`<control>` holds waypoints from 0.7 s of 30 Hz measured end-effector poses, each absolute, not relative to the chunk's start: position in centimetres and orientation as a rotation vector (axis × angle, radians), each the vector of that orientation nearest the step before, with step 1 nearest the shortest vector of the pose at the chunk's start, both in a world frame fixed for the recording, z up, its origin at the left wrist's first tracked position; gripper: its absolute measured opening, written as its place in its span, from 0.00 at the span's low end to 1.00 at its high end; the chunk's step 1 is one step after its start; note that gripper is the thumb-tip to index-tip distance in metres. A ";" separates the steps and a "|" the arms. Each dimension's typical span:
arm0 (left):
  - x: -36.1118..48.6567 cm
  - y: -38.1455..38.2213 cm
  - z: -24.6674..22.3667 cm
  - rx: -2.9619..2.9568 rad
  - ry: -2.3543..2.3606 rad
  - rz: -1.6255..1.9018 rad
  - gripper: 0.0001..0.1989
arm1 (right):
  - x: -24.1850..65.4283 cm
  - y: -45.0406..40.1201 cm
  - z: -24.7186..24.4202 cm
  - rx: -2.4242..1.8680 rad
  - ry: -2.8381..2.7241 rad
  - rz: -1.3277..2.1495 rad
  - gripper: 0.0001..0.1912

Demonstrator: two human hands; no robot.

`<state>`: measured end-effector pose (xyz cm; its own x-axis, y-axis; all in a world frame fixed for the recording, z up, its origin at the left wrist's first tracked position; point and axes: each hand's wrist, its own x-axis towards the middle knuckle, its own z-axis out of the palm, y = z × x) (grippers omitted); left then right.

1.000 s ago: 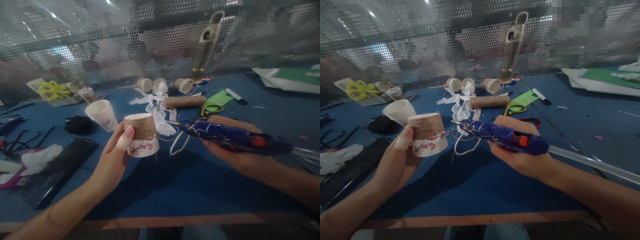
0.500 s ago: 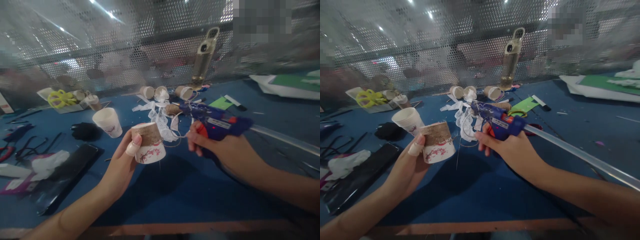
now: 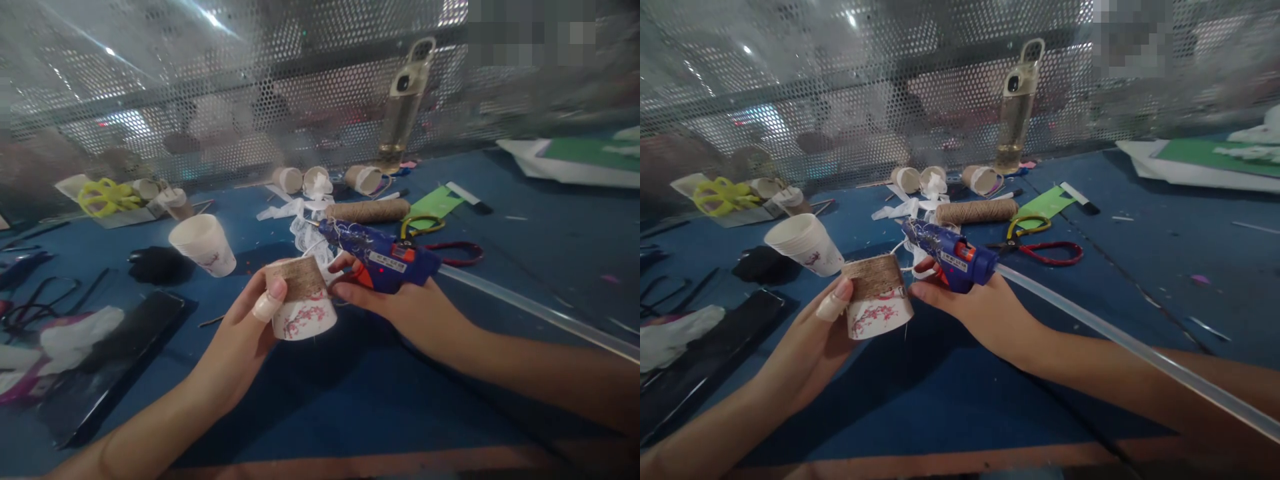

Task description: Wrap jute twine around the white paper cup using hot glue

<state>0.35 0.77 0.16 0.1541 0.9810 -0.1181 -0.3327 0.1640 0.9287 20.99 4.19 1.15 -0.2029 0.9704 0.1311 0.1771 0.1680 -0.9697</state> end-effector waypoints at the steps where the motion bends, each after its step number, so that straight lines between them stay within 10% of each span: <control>1: 0.4 0.8 0.2 0.910 0.926 1.154 0.16 | 21.1 4.1 1.2 -1.131 -1.562 1.144 0.08; 21: 0.6 0.7 0.7 0.945 1.082 1.170 0.19 | 22.7 3.8 1.4 -1.109 -1.546 1.284 0.11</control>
